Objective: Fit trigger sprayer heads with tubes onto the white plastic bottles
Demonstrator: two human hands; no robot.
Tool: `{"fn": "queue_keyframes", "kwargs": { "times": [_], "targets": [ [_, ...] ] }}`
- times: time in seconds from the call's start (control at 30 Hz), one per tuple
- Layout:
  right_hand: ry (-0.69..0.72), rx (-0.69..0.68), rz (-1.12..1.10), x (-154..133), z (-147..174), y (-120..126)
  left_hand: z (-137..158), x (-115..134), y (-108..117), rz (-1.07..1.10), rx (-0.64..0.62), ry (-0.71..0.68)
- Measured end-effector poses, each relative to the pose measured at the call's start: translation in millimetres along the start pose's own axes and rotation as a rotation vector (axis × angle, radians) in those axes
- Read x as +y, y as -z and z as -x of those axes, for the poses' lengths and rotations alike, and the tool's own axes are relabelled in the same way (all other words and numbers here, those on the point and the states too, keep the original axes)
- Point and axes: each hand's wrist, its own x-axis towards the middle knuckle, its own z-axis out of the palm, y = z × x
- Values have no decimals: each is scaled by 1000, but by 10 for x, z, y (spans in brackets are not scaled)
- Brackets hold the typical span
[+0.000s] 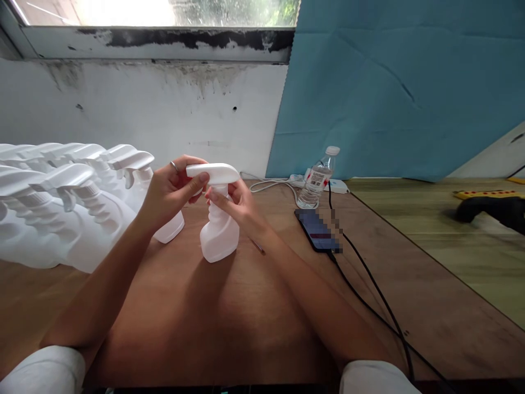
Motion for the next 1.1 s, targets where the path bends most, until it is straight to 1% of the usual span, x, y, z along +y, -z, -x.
{"fn": "queue_keyframes", "kwargs": {
  "times": [0.07,0.1,0.17,0.23,0.27,0.3,0.43,0.57,0.63,0.77,0.9,1.03,1.1],
  "targets": [
    [-28,-59,11,-13,4,8,2,2,23,-3,-7,0],
    [-44,-61,32,-20,4,10,4,4,33,-11,-12,1],
    [-42,9,103,-23,1,9,11,8,43,-39,-16,-3],
    [5,106,153,-4,2,-1,18,14,37,-70,-16,-12],
    [20,116,152,14,6,-7,19,17,32,-79,-18,-14],
    [24,92,131,34,13,-12,19,19,30,-81,-21,-14],
    [-16,-87,-28,107,57,-5,4,24,56,-38,-71,1],
    [-45,-171,-94,117,81,5,-2,29,93,33,-138,18],
    [-37,-152,-85,92,84,-18,4,31,93,25,-126,21],
    [-31,-61,40,20,92,-95,17,27,92,-12,-118,19],
    [-36,-117,-41,-6,96,-110,12,24,118,7,-145,35],
    [-44,-124,92,18,96,-65,7,38,140,40,-174,46],
    [-26,-160,25,47,93,-41,9,46,144,37,-179,47]
  ]
}}
